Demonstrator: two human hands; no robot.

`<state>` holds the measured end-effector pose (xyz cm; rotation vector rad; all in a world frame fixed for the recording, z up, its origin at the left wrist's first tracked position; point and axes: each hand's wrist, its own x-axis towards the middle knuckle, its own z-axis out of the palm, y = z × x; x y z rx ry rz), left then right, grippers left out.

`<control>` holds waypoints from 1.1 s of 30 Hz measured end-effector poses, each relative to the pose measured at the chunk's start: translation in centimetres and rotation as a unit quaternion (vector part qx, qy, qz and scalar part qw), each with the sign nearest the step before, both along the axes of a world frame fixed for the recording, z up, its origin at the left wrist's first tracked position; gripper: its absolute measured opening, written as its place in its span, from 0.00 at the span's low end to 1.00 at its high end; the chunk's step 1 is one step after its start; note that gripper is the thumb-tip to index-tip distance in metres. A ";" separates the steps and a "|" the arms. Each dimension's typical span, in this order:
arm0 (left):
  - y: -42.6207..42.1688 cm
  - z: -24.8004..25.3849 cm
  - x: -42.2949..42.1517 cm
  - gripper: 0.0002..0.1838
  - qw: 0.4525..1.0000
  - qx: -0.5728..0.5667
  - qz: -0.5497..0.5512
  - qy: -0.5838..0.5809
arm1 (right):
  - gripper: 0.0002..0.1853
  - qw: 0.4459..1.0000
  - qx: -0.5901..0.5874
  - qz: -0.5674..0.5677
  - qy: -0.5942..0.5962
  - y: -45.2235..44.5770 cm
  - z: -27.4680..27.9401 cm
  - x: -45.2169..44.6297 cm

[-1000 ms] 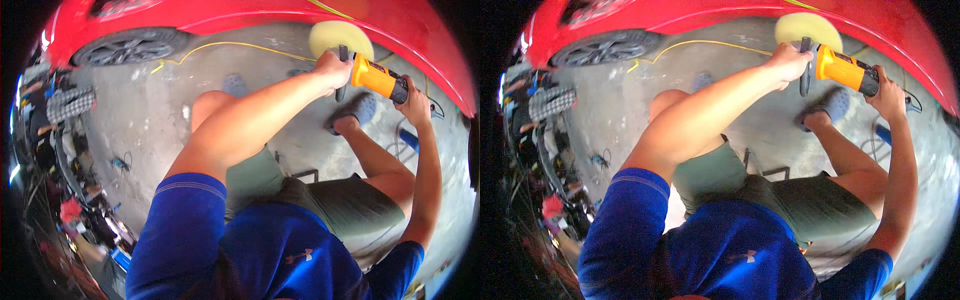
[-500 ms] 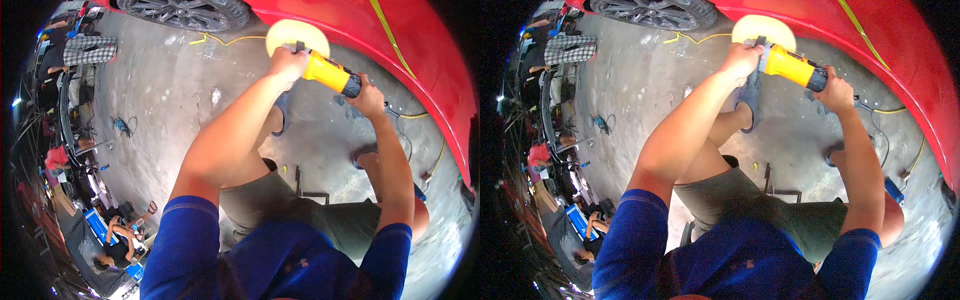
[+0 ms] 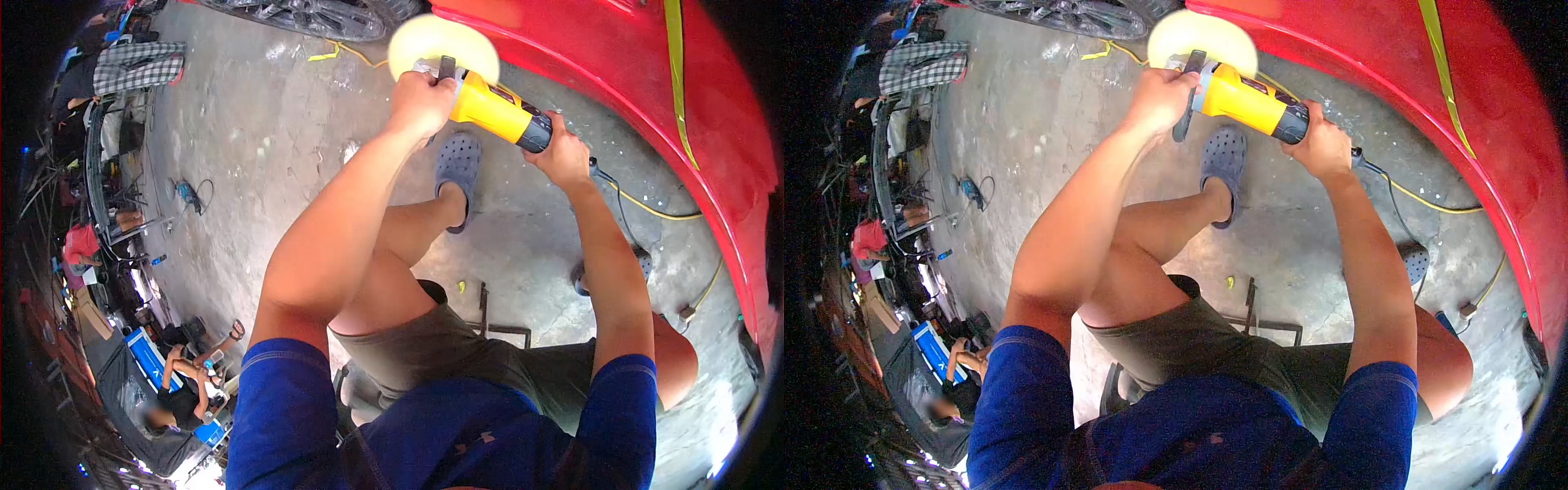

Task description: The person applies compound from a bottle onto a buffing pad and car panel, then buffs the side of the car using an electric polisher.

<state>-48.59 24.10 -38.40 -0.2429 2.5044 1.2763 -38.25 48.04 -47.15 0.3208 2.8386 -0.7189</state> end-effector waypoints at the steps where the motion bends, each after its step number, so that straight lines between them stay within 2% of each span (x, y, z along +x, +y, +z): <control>1: -0.2 -0.1 -0.1 0.15 1.000 -0.001 0.005 -0.001 | 0.43 1.000 0.000 0.000 0.003 -0.2 -0.1 -0.1; 5: -0.9 -0.1 -0.6 0.15 1.000 -0.015 0.010 -0.005 | 0.42 1.000 0.010 -0.007 0.002 -0.8 0.1 -0.5; 7: -0.8 1.8 -0.1 0.15 1.000 -0.017 0.002 -0.016 | 0.41 1.000 0.005 -0.003 0.013 -0.9 0.4 -0.4; 16: -1.2 1.0 -0.3 0.18 0.999 0.029 0.019 0.000 | 0.42 1.000 0.016 -0.004 0.012 -1.1 0.8 -0.3; 19: -0.8 1.6 0.1 0.18 1.000 -0.007 0.013 -0.017 | 0.43 1.000 0.024 0.000 0.002 -1.3 1.0 -0.1; 22: -0.7 -0.3 -0.3 0.19 0.998 0.011 0.050 -0.028 | 0.43 1.000 0.029 0.004 -0.011 -1.1 1.2 -0.4; 25: -1.0 -2.0 -0.7 0.19 0.999 -0.027 0.036 -0.025 | 0.43 0.999 0.038 0.009 -0.017 -1.1 1.1 -0.5; 33: 0.1 -4.2 -1.4 0.19 0.996 0.006 0.024 -0.084 | 0.41 0.996 0.070 0.023 -0.047 0.2 2.3 0.0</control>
